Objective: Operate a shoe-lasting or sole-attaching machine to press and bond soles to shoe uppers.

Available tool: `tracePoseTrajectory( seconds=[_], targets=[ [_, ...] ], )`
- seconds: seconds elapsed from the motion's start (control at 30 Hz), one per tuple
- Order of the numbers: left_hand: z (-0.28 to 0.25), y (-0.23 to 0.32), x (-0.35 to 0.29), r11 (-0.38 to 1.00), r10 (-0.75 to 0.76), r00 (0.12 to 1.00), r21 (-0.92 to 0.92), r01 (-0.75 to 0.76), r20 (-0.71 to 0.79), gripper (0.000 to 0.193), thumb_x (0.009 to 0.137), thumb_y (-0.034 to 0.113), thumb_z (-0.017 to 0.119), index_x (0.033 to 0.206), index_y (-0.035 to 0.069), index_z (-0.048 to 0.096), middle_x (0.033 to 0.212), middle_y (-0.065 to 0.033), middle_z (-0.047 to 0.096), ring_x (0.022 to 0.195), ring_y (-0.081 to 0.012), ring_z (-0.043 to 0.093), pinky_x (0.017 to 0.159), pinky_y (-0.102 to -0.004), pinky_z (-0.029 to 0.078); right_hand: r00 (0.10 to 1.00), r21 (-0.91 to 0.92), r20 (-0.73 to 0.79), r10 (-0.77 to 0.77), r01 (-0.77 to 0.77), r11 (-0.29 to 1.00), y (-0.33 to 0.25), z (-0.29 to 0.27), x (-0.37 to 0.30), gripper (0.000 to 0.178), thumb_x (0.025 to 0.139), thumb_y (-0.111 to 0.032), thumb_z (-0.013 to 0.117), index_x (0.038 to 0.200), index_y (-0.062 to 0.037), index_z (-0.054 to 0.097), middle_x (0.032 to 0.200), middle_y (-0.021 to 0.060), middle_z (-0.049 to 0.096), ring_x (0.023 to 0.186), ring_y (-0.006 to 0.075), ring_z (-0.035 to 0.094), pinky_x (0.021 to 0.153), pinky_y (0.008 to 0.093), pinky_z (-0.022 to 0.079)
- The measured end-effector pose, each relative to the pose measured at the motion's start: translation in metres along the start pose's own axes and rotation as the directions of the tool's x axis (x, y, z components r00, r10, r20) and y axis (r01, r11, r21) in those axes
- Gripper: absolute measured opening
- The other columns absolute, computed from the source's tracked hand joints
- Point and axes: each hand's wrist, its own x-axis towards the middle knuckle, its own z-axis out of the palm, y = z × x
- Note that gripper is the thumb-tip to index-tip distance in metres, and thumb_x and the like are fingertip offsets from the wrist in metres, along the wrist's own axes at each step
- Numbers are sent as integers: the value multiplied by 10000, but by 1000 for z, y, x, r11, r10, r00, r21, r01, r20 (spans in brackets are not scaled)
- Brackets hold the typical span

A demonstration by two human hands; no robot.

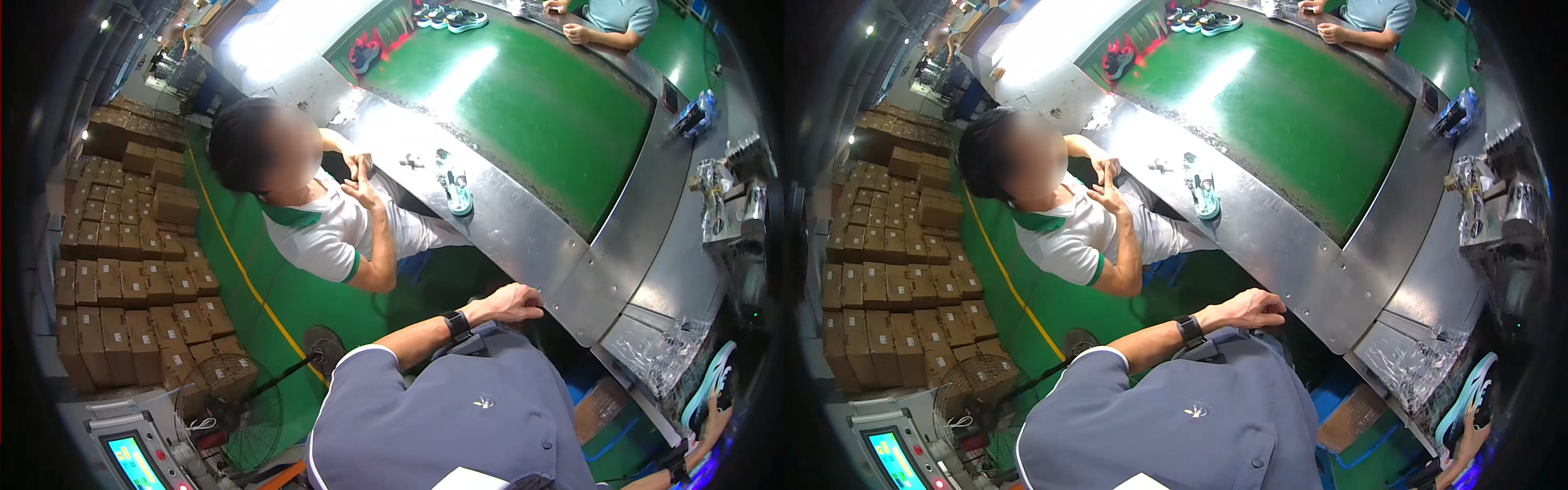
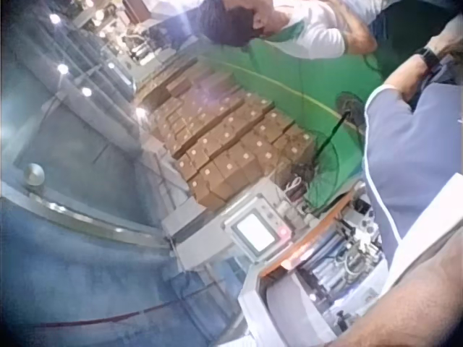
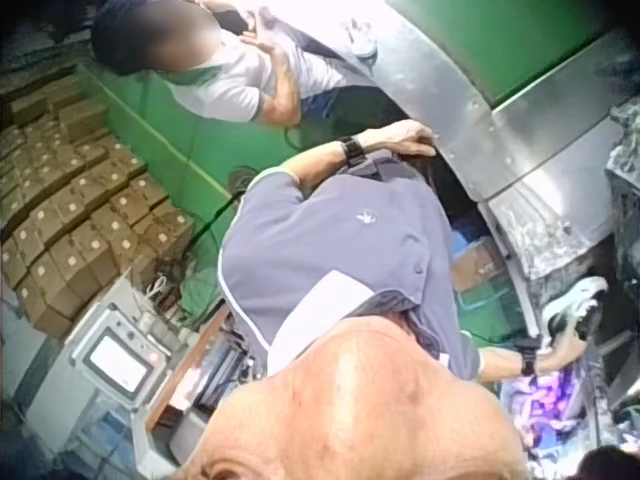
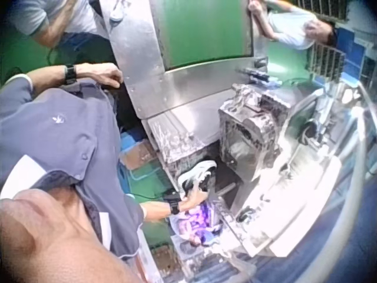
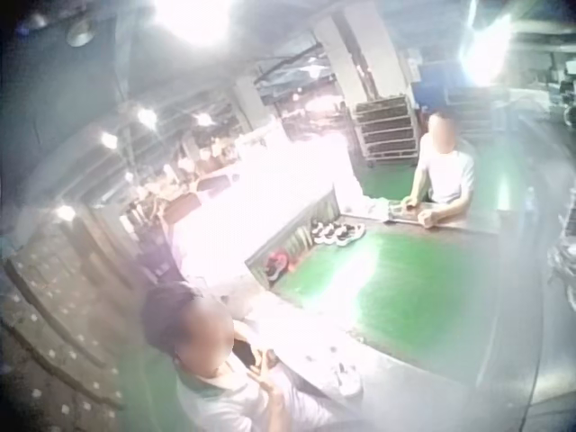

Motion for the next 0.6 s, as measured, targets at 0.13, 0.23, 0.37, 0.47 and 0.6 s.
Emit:
tracePoseTrajectory(
  seconds=[0.13, 0.23, 0.37, 0.47, 0.6],
  targets=[
    [29, 21, 13, 983, 179, 984, -50, -179, -9, 262, 816, 186, 675, 964, -29, 673, 783, -146, 682, 709, -269, 663, 663, -362, 530, 996, 63, 3, -87, 87, 994, 2, 16, 6, 556, 885, -173, 680, 1352, 38, 463, 1309, 132, 539, 1186, 235, 504, 1056, 340, 339],
    [37, 65, 39, 978, 150, 984, -161, -134, 92, 202, 821, 175, 701, 852, -24, 679, 674, -118, 650, 598, -196, 609, 587, -346, 504, 986, 75, -94, -136, 143, 987, -10, 26, -14, 507, 889, -137, 670, 1338, 10, 485, 1298, 115, 547, 1166, 211, 516, 1037, 331, 367],
    [48, 141, 75, 977, 203, 965, -94, -189, 167, 361, 880, 316, 708, 728, -8, 665, 570, -66, 577, 537, -84, 483, 493, -307, 427, 957, 93, -270, -103, 133, 987, -66, 31, -38, 605, 781, -185, 768, 1309, -4, 533, 1256, 130, 604, 1146, 243, 570, 1032, 354, 404],
    [55, 182, 96, 994, 104, 925, -64, -86, 365, 473, 924, 390, 651, 638, 14, 626, 545, 2, 531, 535, -60, 487, 466, -256, 387, 908, 14, -384, -167, 186, 982, -126, 48, -41, 602, 717, -203, 810, 1244, -29, 578, 1232, 144, 626, 1163, 259, 583, 1013, 357, 433],
    [72, 191, 112, 979, 179, 807, -186, -87, 564, 269, 949, 219, 602, 820, -10, 661, 685, -65, 616, 561, -144, 588, 525, -257, 457, 865, 215, -476, 158, -59, 975, -160, 54, -67, 646, 690, -261, 789, 1258, -62, 554, 1124, 180, 645, 1017, 317, 636, 910, 404, 489]
  ],
)
